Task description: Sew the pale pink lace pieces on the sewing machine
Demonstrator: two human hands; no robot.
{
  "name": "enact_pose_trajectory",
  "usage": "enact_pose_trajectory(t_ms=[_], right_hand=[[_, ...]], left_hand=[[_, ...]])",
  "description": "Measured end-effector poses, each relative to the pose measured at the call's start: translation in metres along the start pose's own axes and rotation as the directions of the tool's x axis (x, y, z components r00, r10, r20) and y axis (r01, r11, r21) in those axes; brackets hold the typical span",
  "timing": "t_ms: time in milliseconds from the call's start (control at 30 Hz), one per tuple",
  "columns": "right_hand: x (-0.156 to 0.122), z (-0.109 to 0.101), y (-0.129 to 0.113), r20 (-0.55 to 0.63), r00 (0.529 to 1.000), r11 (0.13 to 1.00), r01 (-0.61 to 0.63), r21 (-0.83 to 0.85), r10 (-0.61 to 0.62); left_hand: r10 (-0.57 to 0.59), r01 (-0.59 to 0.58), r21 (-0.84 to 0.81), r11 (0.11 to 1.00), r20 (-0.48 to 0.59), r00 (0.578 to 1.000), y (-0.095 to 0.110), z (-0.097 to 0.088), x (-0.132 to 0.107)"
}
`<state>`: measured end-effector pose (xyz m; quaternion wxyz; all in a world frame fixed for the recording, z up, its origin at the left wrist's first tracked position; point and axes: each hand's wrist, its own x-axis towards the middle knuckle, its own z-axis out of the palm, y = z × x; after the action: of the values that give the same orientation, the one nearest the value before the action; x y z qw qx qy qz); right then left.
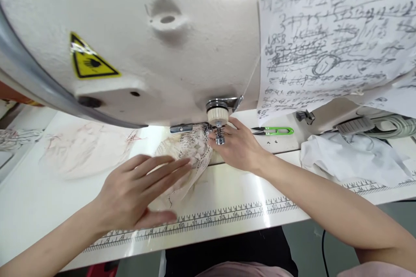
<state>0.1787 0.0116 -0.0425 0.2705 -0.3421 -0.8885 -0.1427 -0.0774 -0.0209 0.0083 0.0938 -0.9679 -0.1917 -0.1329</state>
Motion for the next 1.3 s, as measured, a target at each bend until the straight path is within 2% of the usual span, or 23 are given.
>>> enact_pose_trajectory(t_ms=[67, 133, 200, 267, 333, 400, 467, 533, 600, 733, 867, 967, 1067, 1167, 1300], right_hand=[[0.001, -0.001, 0.0, 0.027, 1.0, 1.0, -0.006, 0.009, 0.006], [0.002, -0.003, -0.001, 0.018, 1.0, 1.0, -0.002, 0.015, 0.002], [0.002, -0.006, -0.004, 0.002, 1.0, 0.999, -0.002, 0.037, 0.002], [0.002, -0.008, -0.007, -0.025, 1.0, 0.997, -0.01, 0.078, 0.012], [0.002, -0.009, -0.009, -0.057, 0.998, 0.994, -0.018, 0.105, 0.024], [0.002, -0.009, -0.011, -0.079, 0.997, 0.994, -0.005, 0.109, 0.014], [0.002, -0.008, -0.012, -0.096, 0.995, 0.995, 0.009, 0.096, 0.0], [0.002, -0.008, -0.011, -0.119, 0.993, 0.997, 0.013, 0.082, -0.003], [0.002, -0.009, -0.011, -0.114, 0.993, 0.998, 0.003, 0.062, 0.004], [0.001, -0.013, -0.011, -0.047, 0.999, 1.0, -0.022, 0.021, 0.023], [0.001, -0.012, -0.014, 0.008, 0.999, 0.999, -0.048, 0.009, 0.048], [0.002, -0.008, -0.014, 0.03, 0.999, 0.998, -0.015, 0.066, 0.013], [0.002, -0.006, -0.013, -0.015, 1.0, 0.994, 0.027, 0.106, -0.026], [0.001, -0.004, -0.012, -0.028, 1.0, 0.99, 0.002, 0.14, 0.002], [-0.004, 0.002, -0.012, -0.003, 0.999, 0.984, -0.042, 0.175, 0.043]], left_hand=[[0.07, -0.07, 0.021, 0.997, 0.015, 0.997, 0.006, -0.003, -0.018], [0.032, -0.032, 0.08, 0.996, 0.004, 0.999, 0.015, -0.005, -0.03], [-0.115, 0.116, 0.063, 0.991, -0.031, 0.993, 0.022, -0.009, -0.031], [-0.299, 0.299, -0.019, 0.954, -0.024, 0.954, 0.024, -0.017, -0.023], [-0.387, 0.387, -0.038, 0.921, -0.005, 0.922, 0.019, -0.027, -0.01], [-0.339, 0.339, 0.018, 0.941, -0.005, 0.941, 0.009, -0.033, 0.005], [-0.23, 0.228, 0.068, 0.971, 0.021, 0.973, -0.001, -0.032, 0.019], [-0.141, 0.134, 0.104, 0.985, 0.063, 0.988, -0.009, -0.022, 0.03], [-0.09, 0.08, 0.161, 0.984, 0.058, 0.994, -0.013, -0.008, 0.038], [-0.054, 0.071, 0.296, 0.953, -0.062, 0.997, -0.014, 0.013, 0.04], [-0.048, 0.086, 0.336, 0.938, -0.119, 0.992, -0.014, 0.016, 0.035], [-0.066, 0.108, 0.28, 0.954, -0.156, 0.986, -0.013, 0.017, 0.034], [-0.114, 0.135, 0.129, 0.982, -0.156, 0.981, -0.012, 0.023, 0.033], [-0.16, 0.161, 0.007, 0.987, -0.061, 0.985, -0.011, 0.031, 0.032], [-0.162, 0.162, -0.033, 0.986, 0.014, 0.987, -0.012, 0.036, 0.03]])
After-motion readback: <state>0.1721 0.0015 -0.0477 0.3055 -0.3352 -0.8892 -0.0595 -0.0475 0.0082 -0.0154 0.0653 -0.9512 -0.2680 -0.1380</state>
